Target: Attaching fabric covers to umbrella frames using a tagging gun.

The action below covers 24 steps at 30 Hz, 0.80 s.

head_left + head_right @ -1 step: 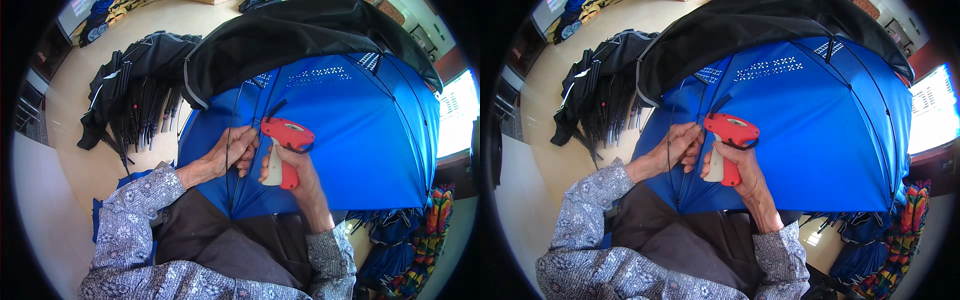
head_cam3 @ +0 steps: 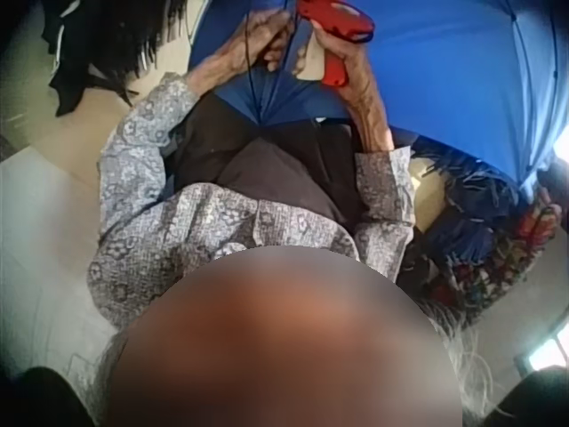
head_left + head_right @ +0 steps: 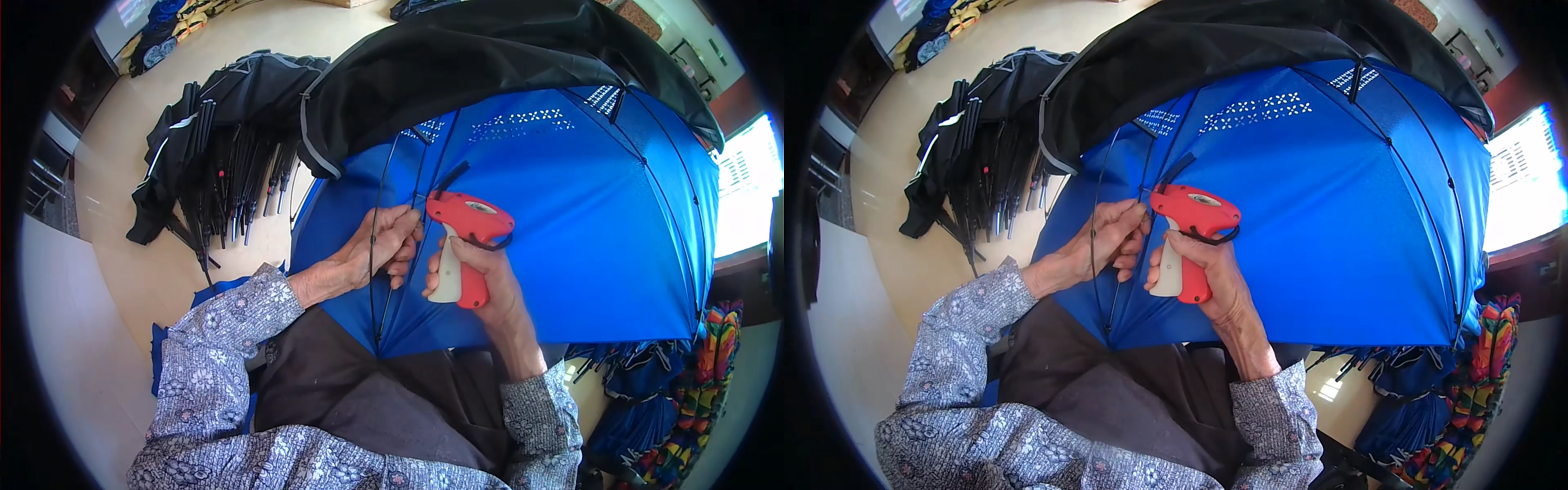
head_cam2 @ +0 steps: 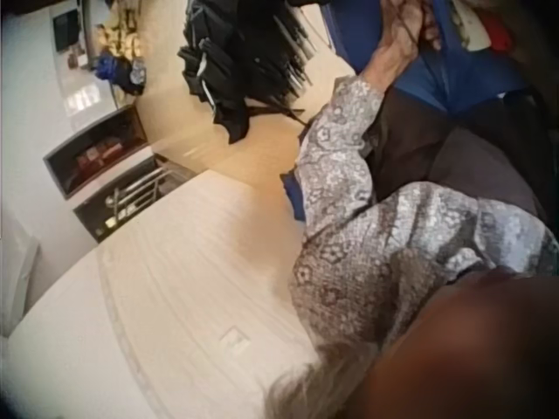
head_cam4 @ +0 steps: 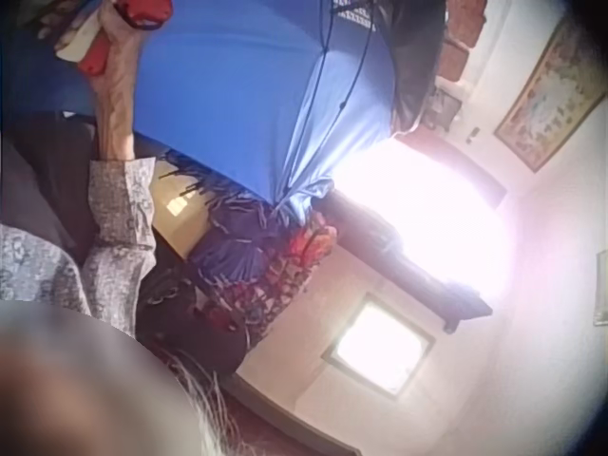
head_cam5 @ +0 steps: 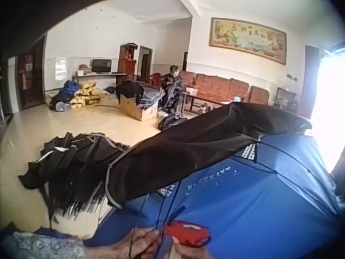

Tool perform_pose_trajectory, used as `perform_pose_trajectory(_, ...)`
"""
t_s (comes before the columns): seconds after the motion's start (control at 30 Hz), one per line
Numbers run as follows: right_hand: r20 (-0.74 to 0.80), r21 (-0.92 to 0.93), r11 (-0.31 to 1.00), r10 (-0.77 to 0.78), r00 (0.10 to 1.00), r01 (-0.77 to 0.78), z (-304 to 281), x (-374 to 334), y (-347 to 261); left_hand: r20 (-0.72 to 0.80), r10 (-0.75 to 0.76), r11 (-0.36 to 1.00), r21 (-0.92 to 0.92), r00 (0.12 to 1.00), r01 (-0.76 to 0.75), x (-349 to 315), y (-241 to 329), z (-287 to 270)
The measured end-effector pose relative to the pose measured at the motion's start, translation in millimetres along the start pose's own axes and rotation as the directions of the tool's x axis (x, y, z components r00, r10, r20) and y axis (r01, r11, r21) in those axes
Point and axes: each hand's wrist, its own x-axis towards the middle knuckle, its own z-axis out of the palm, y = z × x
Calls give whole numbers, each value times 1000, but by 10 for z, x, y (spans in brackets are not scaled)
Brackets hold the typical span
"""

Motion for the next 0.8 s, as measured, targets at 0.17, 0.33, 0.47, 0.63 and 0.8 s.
perform_pose_trajectory(0.17,24,29,1000,9,1000,-9,5,21,31,-8,28,1000,10,1000,-28,37,-71,-32)
perform_pose_trajectory(0.33,-62,-41,999,-19,998,17,82,27,40,-22,77,993,97,997,-74,18,-65,-14)
perform_pose_trajectory(0.47,-95,-100,993,-73,993,63,90,29,30,24,109,988,111,994,-111,30,-55,2)
perform_pose_trajectory(0.63,-91,-200,972,-143,985,123,139,-13,43,131,138,988,53,982,-146,3,-22,6)
perform_pose_trajectory(0.8,-138,-302,904,-355,925,302,367,-299,-133,135,100,995,13,986,-103,-86,367,6)
